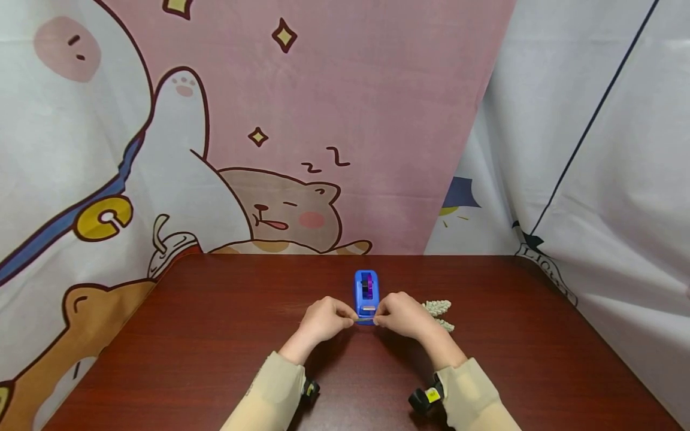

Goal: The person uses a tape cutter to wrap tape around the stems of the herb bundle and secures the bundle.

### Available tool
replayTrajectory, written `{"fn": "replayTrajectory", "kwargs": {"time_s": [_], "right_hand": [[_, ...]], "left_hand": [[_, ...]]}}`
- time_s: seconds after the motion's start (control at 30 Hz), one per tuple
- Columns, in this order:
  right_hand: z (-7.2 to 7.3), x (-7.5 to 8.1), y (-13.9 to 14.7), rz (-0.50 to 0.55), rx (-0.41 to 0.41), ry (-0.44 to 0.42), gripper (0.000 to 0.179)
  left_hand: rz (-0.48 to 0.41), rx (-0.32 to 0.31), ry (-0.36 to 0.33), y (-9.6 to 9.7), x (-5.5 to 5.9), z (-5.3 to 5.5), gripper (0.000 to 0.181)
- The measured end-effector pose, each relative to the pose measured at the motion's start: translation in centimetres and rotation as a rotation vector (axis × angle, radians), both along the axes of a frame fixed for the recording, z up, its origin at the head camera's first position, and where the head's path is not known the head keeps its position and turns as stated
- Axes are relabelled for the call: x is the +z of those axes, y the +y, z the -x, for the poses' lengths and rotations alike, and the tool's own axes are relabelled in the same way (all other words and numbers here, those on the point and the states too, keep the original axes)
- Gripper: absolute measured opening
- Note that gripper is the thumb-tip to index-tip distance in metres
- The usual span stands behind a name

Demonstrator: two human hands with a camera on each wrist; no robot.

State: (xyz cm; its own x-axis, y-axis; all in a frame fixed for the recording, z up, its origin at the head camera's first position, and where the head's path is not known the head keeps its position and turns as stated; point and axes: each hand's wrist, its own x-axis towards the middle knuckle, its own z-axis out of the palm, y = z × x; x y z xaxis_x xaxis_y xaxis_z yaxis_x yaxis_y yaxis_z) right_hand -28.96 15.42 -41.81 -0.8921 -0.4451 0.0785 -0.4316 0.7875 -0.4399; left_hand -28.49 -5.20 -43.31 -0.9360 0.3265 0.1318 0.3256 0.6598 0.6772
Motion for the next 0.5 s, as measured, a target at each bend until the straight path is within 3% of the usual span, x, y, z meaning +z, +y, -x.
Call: {"fn": "replayTrajectory", "kwargs": {"time_s": [0.27, 0.5], "right_hand": [[0.38, -0.62, 0.24, 0.038, 0.051, -0.008, 0.017], [0.39, -0.62, 0.37, 0.080, 0.042, -0.047, 0.020]], "left_hand": [[0.035, 0.007, 0.011, 0.04, -0.23, -0.02, 0.004], [0.034, -0.006, 0.009, -0.03, -0.34, 0.12, 0.005]]}}
